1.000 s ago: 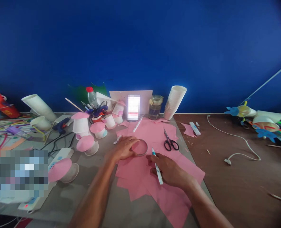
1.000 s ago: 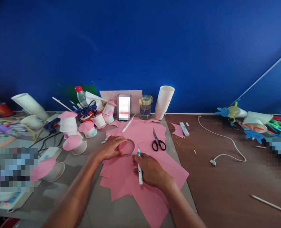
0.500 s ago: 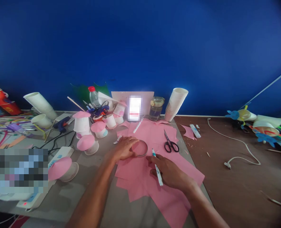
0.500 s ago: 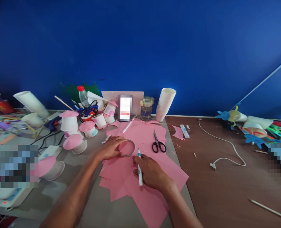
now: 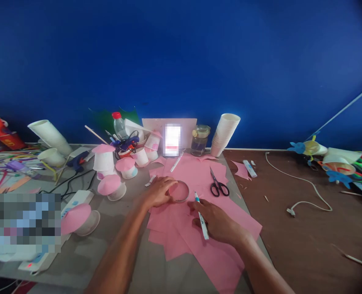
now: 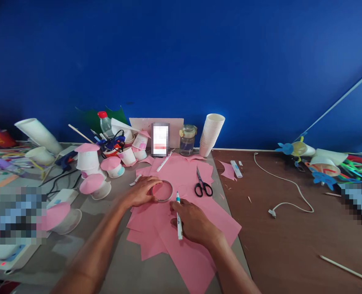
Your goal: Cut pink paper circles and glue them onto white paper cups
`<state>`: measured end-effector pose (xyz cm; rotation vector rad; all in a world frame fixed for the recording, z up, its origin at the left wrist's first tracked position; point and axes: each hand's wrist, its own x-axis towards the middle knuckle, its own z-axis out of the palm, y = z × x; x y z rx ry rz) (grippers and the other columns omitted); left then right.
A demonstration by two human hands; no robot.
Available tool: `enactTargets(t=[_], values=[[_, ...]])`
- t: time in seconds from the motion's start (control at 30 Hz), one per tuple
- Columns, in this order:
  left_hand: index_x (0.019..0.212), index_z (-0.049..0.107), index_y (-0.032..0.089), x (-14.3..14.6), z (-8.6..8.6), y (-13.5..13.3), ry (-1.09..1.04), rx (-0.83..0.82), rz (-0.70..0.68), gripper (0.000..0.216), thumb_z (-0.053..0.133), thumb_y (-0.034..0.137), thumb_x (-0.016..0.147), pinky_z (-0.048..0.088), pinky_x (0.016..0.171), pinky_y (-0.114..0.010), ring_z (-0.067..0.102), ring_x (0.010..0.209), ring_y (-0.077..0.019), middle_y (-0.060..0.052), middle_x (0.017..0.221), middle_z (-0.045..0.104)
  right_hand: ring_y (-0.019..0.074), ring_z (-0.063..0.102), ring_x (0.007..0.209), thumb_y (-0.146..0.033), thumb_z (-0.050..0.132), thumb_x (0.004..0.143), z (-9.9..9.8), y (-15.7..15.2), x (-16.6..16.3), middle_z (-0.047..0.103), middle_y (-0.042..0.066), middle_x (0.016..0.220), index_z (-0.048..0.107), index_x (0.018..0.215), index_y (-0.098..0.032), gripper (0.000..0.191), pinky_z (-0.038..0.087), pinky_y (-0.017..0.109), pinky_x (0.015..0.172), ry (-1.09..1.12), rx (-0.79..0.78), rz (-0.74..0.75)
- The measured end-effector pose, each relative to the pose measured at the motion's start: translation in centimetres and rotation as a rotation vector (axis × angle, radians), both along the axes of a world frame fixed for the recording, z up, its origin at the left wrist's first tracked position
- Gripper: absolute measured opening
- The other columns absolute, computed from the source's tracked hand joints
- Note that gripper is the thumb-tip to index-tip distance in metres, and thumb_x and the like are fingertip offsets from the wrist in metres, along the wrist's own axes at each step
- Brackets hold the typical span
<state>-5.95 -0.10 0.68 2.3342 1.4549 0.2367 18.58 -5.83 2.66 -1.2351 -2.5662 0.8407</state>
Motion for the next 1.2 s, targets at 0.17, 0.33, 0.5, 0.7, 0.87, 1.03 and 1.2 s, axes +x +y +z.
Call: enactTargets(t=[0.17, 0.33, 0.5, 0.7, 0.87, 1.03, 1.2], values=[[0.125, 0.05, 0.028, -0.07, -0.08, -0.04, -0.001, 0.005, 0.003, 0.059, 0.07, 0.037, 0.07, 0.024, 0.109, -0.047, 0.044, 0.124, -0.0272, -0.004, 0.134, 0.052, 0.0219, 0.059, 0.089, -0.019, 0.053, 0.084, 0.21, -0.05, 0.03, 0.059, 0.009, 0.102, 0.053, 0.116, -0.021, 0.032, 0.044, 0.031, 0.076, -0.015, -0.005, -0.006], [0.125, 0.05, 0.028, -0.17, -0.39, 0.09, -0.005, 0.003, -0.003, 0.06, 0.07, 0.037, 0.07, 0.024, 0.109, -0.046, 0.044, 0.125, -0.0272, -0.004, 0.134, 0.051, 0.0226, 0.059, 0.09, -0.02, 0.053, 0.084, 0.55, -0.08, 0.0, 0.059, 0.009, 0.104, 0.052, 0.118, -0.021, 0.034, 0.044, 0.032, 0.077, -0.012, -0.026, -0.012], [0.124, 0.051, 0.028, -0.18, -0.2, 0.08, -0.008, -0.005, -0.001, 0.058, 0.07, 0.038, 0.07, 0.024, 0.11, -0.045, 0.044, 0.125, -0.0272, -0.004, 0.134, 0.052, 0.0223, 0.059, 0.092, -0.02, 0.053, 0.084, 0.47, -0.03, -0.02, 0.059, 0.009, 0.104, 0.052, 0.119, -0.021, 0.035, 0.044, 0.032, 0.078, -0.015, -0.032, -0.015], [0.125, 0.05, 0.028, -0.23, -0.07, -0.01, -0.007, -0.015, 0.01, 0.059, 0.07, 0.037, 0.071, 0.021, 0.11, -0.048, 0.043, 0.126, -0.0273, -0.004, 0.135, 0.051, 0.0227, 0.06, 0.09, -0.021, 0.053, 0.084, 0.5, -0.06, 0.0, 0.059, 0.009, 0.104, 0.052, 0.119, -0.021, 0.034, 0.044, 0.032, 0.077, -0.012, -0.032, -0.015], [0.125, 0.051, 0.029, -0.29, -0.29, 0.04, -0.007, -0.005, 0.009, 0.057, 0.069, 0.037, 0.071, 0.022, 0.11, -0.047, 0.043, 0.125, -0.0274, -0.005, 0.135, 0.051, 0.0231, 0.06, 0.09, -0.02, 0.053, 0.084, 0.61, -0.1, 0.02, 0.059, 0.009, 0.102, 0.053, 0.117, -0.022, 0.033, 0.044, 0.032, 0.075, -0.017, -0.021, -0.021], [0.126, 0.05, 0.03, -0.21, -0.21, 0.02, 0.012, 0.006, -0.009, 0.059, 0.07, 0.036, 0.071, 0.025, 0.109, -0.044, 0.044, 0.125, -0.0269, -0.004, 0.135, 0.05, 0.0221, 0.06, 0.089, -0.019, 0.054, 0.083, 0.37, 0.0, -0.04, 0.059, 0.009, 0.102, 0.053, 0.116, -0.021, 0.033, 0.044, 0.031, 0.075, -0.012, -0.016, -0.011], [0.129, 0.048, 0.032, -0.07, 0.07, -0.03, 0.033, 0.021, -0.043, 0.059, 0.068, 0.035, 0.073, 0.028, 0.107, -0.043, 0.045, 0.123, -0.0265, -0.004, 0.134, 0.05, 0.0213, 0.06, 0.086, -0.018, 0.053, 0.083, 0.1, 0.02, -0.07, 0.06, 0.009, 0.101, 0.053, 0.115, -0.021, 0.032, 0.045, 0.031, 0.074, -0.009, -0.004, -0.014]])
